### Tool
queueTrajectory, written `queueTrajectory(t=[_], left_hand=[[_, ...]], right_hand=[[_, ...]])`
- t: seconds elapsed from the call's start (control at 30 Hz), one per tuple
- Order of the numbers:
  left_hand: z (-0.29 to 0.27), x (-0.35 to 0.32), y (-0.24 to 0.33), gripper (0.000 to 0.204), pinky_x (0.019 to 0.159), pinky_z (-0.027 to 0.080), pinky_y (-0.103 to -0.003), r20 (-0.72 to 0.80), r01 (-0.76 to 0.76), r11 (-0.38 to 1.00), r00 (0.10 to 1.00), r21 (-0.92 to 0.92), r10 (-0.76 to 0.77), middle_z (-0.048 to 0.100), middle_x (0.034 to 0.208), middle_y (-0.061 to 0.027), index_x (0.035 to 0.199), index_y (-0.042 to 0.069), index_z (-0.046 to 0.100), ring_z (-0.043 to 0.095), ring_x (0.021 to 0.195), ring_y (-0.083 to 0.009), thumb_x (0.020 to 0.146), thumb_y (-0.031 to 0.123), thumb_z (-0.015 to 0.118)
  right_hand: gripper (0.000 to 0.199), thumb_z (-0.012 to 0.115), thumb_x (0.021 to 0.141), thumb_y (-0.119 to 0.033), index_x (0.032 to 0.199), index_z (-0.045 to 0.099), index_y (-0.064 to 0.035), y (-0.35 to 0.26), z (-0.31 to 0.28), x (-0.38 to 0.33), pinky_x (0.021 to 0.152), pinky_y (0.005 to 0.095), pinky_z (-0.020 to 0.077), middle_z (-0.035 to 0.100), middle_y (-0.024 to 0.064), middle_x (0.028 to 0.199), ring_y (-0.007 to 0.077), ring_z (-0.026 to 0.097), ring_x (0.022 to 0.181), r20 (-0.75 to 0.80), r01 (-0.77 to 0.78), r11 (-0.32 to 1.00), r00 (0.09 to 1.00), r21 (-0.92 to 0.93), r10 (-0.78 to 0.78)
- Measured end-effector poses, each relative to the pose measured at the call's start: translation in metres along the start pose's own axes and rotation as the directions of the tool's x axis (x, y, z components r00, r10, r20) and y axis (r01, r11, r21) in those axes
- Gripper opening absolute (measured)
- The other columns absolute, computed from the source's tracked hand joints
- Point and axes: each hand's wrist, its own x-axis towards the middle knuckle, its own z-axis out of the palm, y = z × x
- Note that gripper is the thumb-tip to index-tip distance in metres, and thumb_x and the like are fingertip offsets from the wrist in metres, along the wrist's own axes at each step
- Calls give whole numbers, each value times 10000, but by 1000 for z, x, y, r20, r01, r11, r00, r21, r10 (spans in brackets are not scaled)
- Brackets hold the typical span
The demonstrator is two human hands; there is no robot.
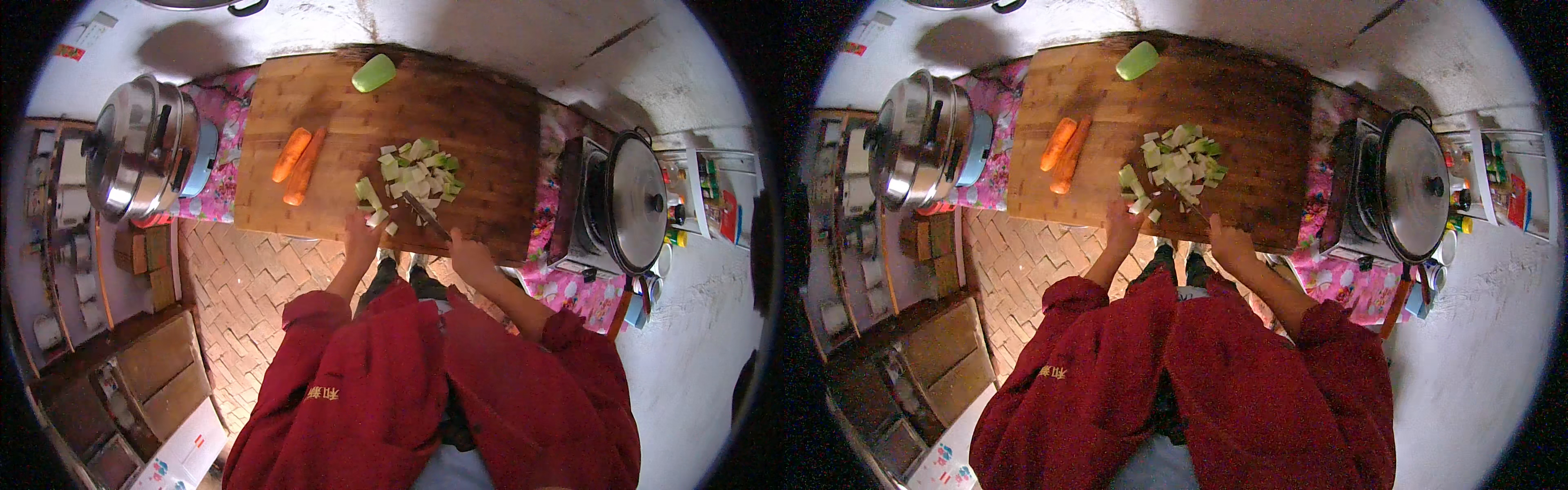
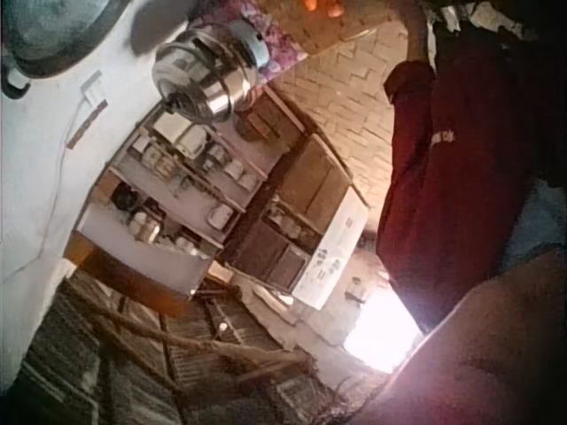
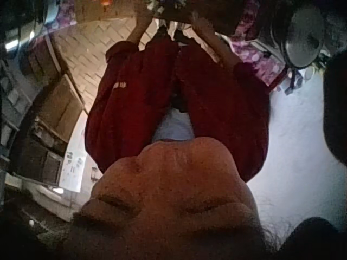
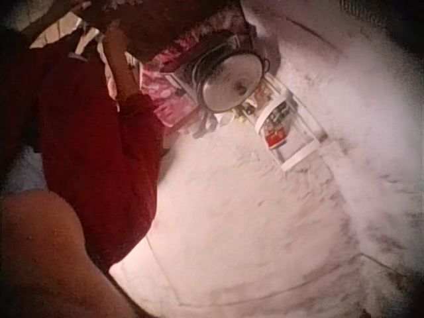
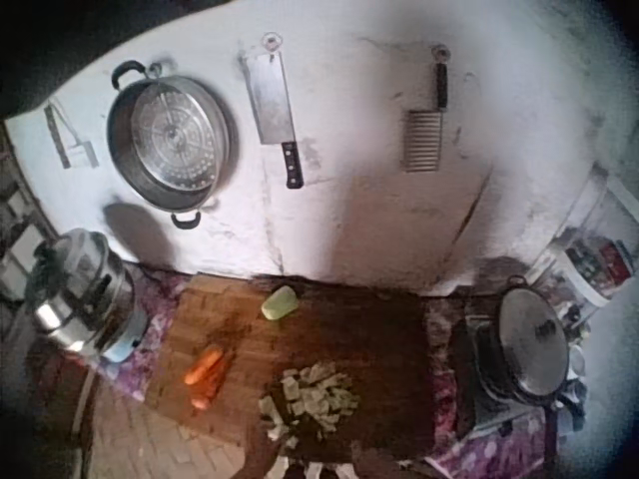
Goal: The person washes hands at a sink, dries them with a cloth, then moves to a wooden cutting board. They use a knife to slice a green vegetable into small pieces on the board.
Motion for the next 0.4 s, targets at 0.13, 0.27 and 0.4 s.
queueTrajectory(t=[0.13, 0.27, 0.4], left_hand=[[-2, -7, 14, 402, 738, 483, -416, 9, 226, 951, 973, -212, -230, 523, 1007, -177, 1049, -8, 572, 554, 877, -315, 740, 168, 760], [-9, -15, 22, 466, 731, 475, -424, -83, 225, 966, 968, -125, -236, 510, 1029, -173, 1126, 11, 548, 546, 897, -310, 743, 185, 750], [-14, -12, 15, 581, 999, 386, -456, 243, 381, 872, 918, -308, -315, 484, 1193, -177, 1278, 55, 492, 509, 1112, -327, 771, 229, 717]], right_hand=[[262, 462, 899, -139, 1117, 414, -2, -9, -2, -4, 574, 567, 495, 650, 248, 728, 445, 643, 645, 67, 71, 997, 995, -11, -70], [236, 459, 890, -134, 1089, 410, -17, -28, -1, -4, 627, 577, 497, 653, 263, 759, 463, 647, 697, 59, 94, 995, 994, 19, -95], [464, 469, 910, -168, 1313, 339, 22, -29, -9, -3, 702, 594, 497, 656, 297, 812, 458, 660, 737, 199, 73, 997, 977, 21, -75]])
